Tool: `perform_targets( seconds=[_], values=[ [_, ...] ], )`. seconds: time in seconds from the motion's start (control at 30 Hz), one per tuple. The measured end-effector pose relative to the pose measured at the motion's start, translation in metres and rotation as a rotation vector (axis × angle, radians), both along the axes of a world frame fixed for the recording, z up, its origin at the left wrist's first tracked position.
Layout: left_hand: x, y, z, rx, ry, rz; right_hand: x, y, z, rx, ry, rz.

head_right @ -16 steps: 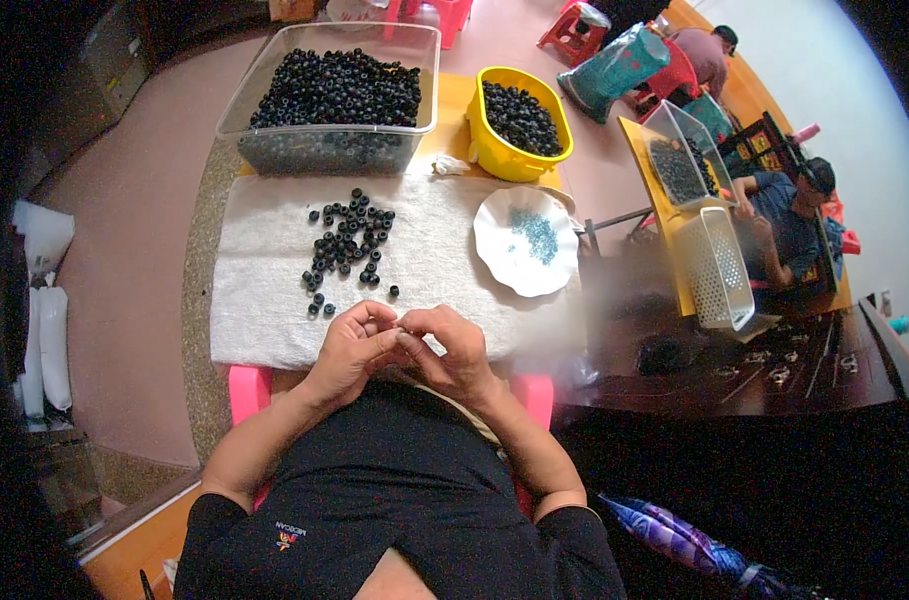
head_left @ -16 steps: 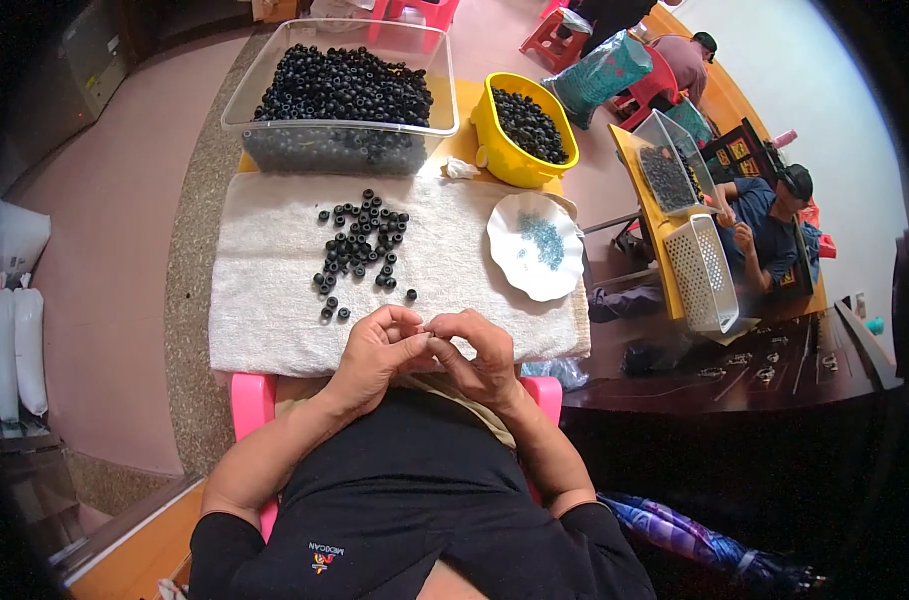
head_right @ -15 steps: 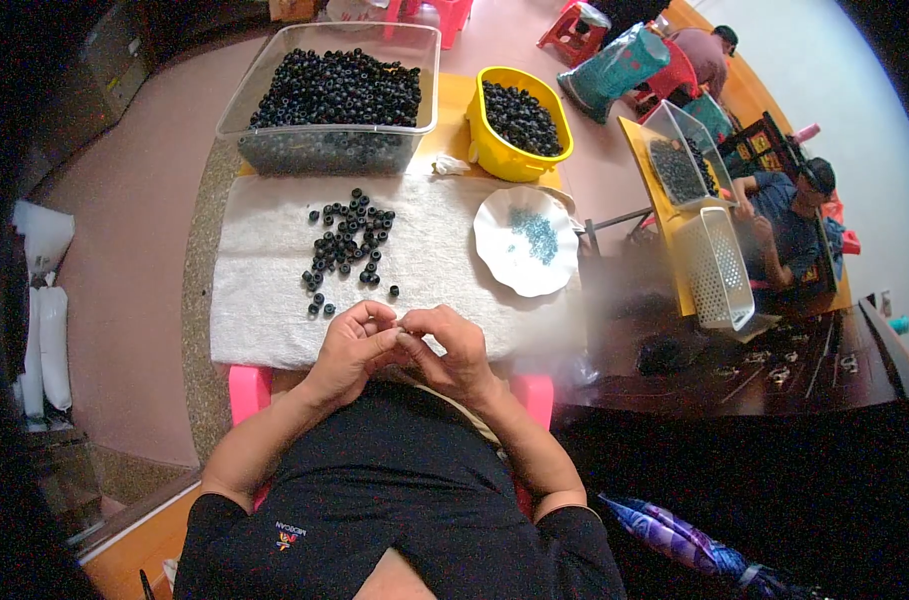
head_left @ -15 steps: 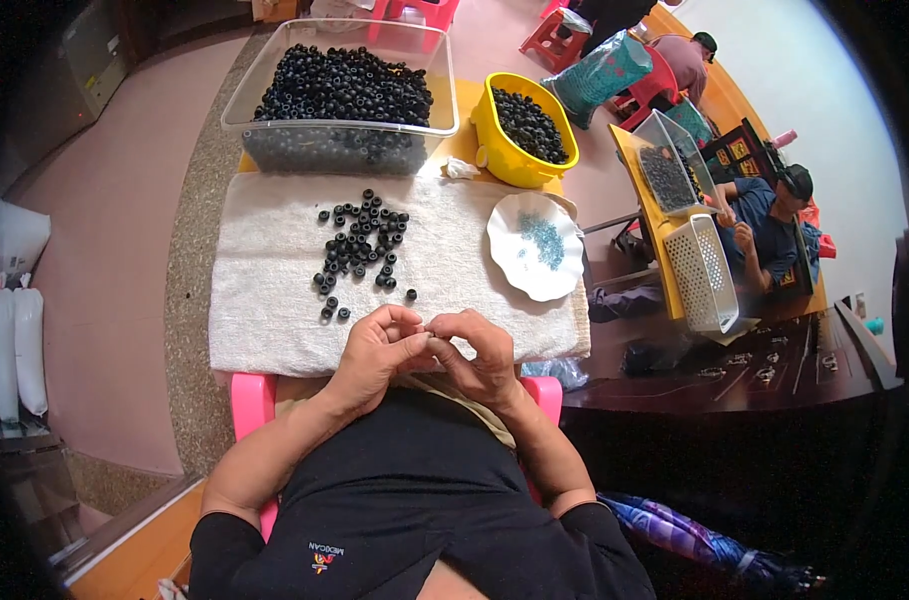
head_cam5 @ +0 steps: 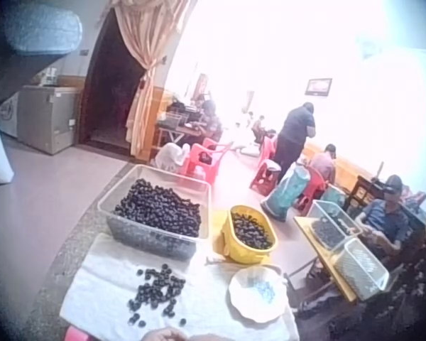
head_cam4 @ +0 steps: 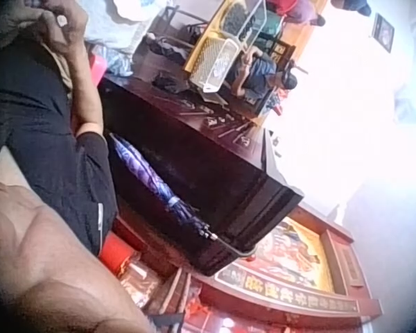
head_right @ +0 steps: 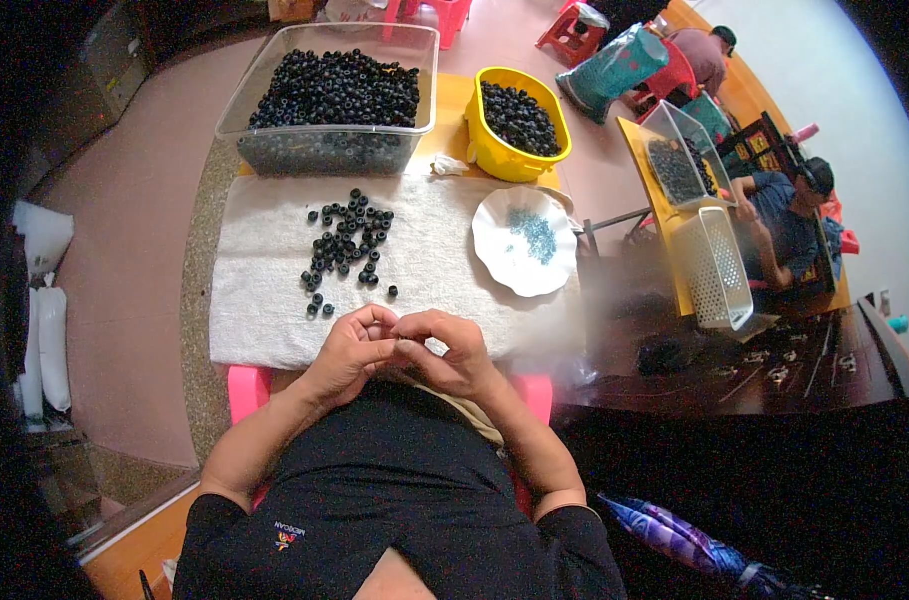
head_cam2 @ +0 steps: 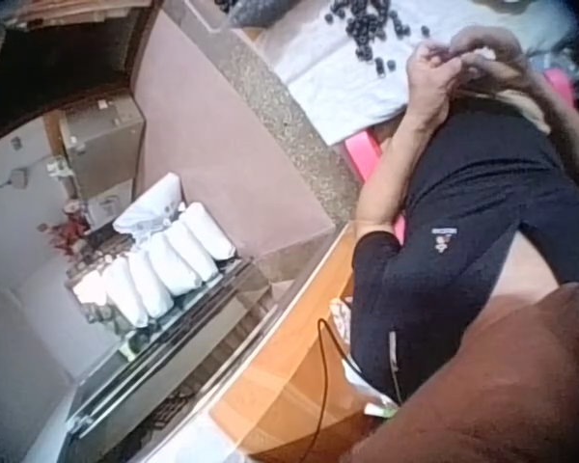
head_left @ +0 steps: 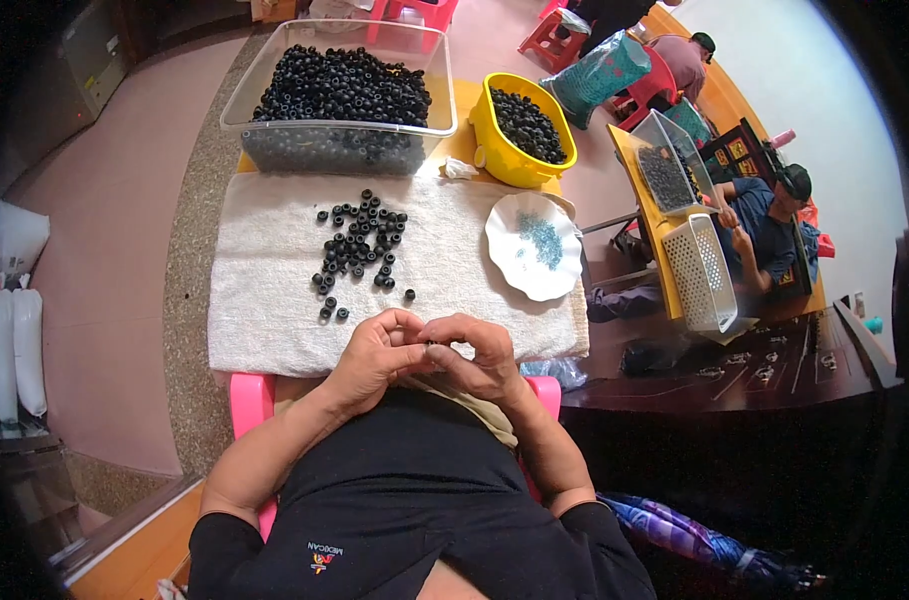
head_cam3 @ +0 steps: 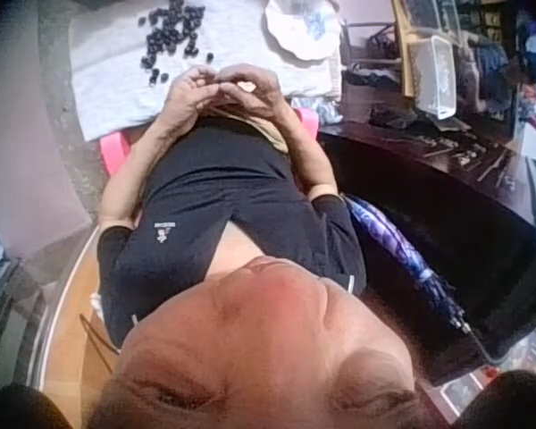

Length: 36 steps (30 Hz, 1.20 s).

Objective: Manually sorting and inspecting small black hardware components on a workbench into different groups.

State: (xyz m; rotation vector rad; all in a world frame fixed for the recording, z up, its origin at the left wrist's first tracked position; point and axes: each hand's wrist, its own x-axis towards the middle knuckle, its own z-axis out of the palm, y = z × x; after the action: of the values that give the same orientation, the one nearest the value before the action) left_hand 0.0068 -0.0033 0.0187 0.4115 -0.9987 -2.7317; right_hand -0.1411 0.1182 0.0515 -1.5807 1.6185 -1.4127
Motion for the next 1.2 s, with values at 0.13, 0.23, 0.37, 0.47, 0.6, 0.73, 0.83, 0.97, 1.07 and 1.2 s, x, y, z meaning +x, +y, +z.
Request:
perform_targets(
  seconds=[0.13, 0.23, 0.37, 0.47, 0.6, 0.73, 0.83, 0.97, 1.07, 1.2],
  values=[
    [0.000, 0.000, 0.001, 0.027, -0.013, -0.022, -0.001, 0.002, 0.000, 0.009, -0.093, 0.014],
    [0.001, 0.000, 0.002, 0.034, -0.020, -0.034, -0.001, 0.002, 0.001, 0.015, -0.090, 0.012],
    [0.001, 0.001, 0.000, 0.040, -0.024, -0.054, -0.003, 0.003, 0.000, 0.012, -0.073, 0.037],
    [0.001, 0.002, 0.006, 0.052, -0.034, -0.024, -0.004, 0.002, -0.001, 0.001, -0.063, 0.023],
    [-0.001, 0.002, 0.001, 0.026, -0.060, 0.019, -0.006, 0.003, -0.003, -0.037, -0.028, -0.025],
    [-0.002, 0.002, 0.004, 0.031, -0.064, 0.044, -0.006, 0.004, -0.005, -0.016, -0.026, -0.054],
    [-0.002, 0.003, 0.004, 0.016, -0.054, 0.043, -0.006, 0.005, -0.005, -0.020, -0.050, -0.060],
    [0.000, 0.003, -0.001, -0.020, -0.046, 0.051, -0.010, 0.005, -0.006, 0.058, -0.156, -0.029],
    [0.001, 0.002, -0.003, -0.054, -0.023, -0.006, -0.015, 0.009, -0.005, 0.157, -0.272, 0.016],
    [0.001, 0.003, 0.000, -0.030, -0.039, -0.055, -0.024, 0.013, -0.007, 0.265, -0.378, 0.066]
  ],
)
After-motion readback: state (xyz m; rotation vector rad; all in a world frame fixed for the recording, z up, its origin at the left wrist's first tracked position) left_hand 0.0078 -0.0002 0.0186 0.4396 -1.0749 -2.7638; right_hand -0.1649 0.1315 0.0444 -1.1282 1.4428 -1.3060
